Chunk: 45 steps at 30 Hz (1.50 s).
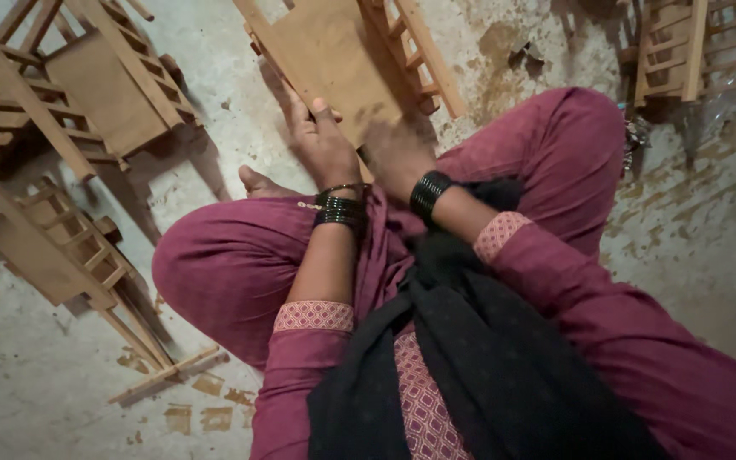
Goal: The person sits cross-legged on the floor and assembles small wooden chair frames, fitting slats and seat parts together by hand and rubbing the wood surfaces with a small block to smooth them. They turn the chair frame over and press the joints, then set the finished frame down with other completed chairs.
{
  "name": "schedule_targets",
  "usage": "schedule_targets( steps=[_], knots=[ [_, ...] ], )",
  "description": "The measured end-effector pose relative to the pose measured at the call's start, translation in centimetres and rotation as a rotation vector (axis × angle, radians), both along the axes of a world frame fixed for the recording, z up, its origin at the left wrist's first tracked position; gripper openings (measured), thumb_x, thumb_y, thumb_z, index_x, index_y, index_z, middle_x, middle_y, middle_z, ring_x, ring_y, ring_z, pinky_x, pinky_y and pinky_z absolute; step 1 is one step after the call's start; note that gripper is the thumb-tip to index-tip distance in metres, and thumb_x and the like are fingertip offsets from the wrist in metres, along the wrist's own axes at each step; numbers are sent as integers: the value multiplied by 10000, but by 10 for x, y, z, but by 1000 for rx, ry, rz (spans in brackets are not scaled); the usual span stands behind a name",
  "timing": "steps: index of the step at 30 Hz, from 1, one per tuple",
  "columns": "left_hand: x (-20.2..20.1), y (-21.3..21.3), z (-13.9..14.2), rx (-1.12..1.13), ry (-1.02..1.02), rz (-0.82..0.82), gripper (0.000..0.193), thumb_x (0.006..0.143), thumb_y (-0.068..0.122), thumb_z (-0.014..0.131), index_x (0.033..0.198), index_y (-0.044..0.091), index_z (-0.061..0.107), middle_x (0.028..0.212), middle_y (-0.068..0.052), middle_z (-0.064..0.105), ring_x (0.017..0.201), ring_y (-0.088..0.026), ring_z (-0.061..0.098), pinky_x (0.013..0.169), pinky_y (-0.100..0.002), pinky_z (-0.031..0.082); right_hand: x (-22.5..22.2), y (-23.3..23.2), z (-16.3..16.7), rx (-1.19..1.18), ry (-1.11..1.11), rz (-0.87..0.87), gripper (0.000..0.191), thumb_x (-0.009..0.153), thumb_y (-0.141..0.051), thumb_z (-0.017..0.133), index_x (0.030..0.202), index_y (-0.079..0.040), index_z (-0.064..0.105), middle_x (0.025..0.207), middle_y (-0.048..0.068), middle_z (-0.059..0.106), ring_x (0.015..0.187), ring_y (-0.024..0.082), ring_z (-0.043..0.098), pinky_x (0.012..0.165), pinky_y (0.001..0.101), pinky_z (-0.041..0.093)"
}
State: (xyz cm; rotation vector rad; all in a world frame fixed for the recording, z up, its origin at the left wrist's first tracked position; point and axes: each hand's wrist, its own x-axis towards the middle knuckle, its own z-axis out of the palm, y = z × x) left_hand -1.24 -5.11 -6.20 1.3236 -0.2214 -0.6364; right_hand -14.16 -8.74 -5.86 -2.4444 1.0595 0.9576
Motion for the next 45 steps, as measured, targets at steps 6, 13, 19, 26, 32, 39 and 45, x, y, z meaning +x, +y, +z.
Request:
schedule_targets(
  steps=[6,13,19,26,32,39,45],
  knots=[
    [2,-1,7,83,25,-25,568,1053,80,547,1597,21,397,1173,-67,672,778,-79,565,704,-236,519,37,-25,-24,-288,-376,246,722,920,-262,440,1529,64,230,1612,293,249,1496,408,251,1190,519,189],
    [9,-3,3,-107,94,-14,565,1046,114,551,1586,51,398,1042,-29,657,761,-81,574,684,-244,511,26,-19,3,-145,-360,284,603,1023,-116,364,1602,25,276,1668,245,256,1559,353,218,1266,517,200],
    [8,-4,0,2,-9,-47,573,1065,125,554,1613,44,408,941,-13,607,705,-80,524,636,-237,487,84,-90,4,-272,-515,129,573,1073,-117,413,1610,68,330,1649,299,289,1562,406,227,1282,510,254],
    [2,-1,1,-137,112,-43,595,1054,95,540,1612,53,339,1025,16,627,699,-66,499,616,-225,458,36,-27,25,-354,-411,546,585,1018,-208,472,1537,39,366,1643,245,315,1547,377,267,1228,469,262],
    [-3,1,-7,-92,58,-23,521,1047,65,535,1556,-8,449,1351,48,593,758,-57,508,649,-223,463,32,-33,-11,-250,-334,318,620,1025,-233,420,1582,28,341,1670,208,276,1518,349,255,1235,512,181],
    [-2,2,-4,-207,127,-41,602,1060,72,498,1630,54,305,1153,-8,667,719,-52,485,627,-218,439,7,-22,-6,-136,-315,339,596,1053,-207,372,1609,-3,308,1677,223,288,1539,350,276,1269,510,154],
    [-3,2,-2,-98,64,-34,580,1072,89,506,1630,14,368,1178,57,549,712,-55,484,635,-222,458,41,-63,-10,-399,-314,339,610,1037,-150,369,1599,80,308,1626,292,321,1519,414,296,1247,506,181]
  ],
)
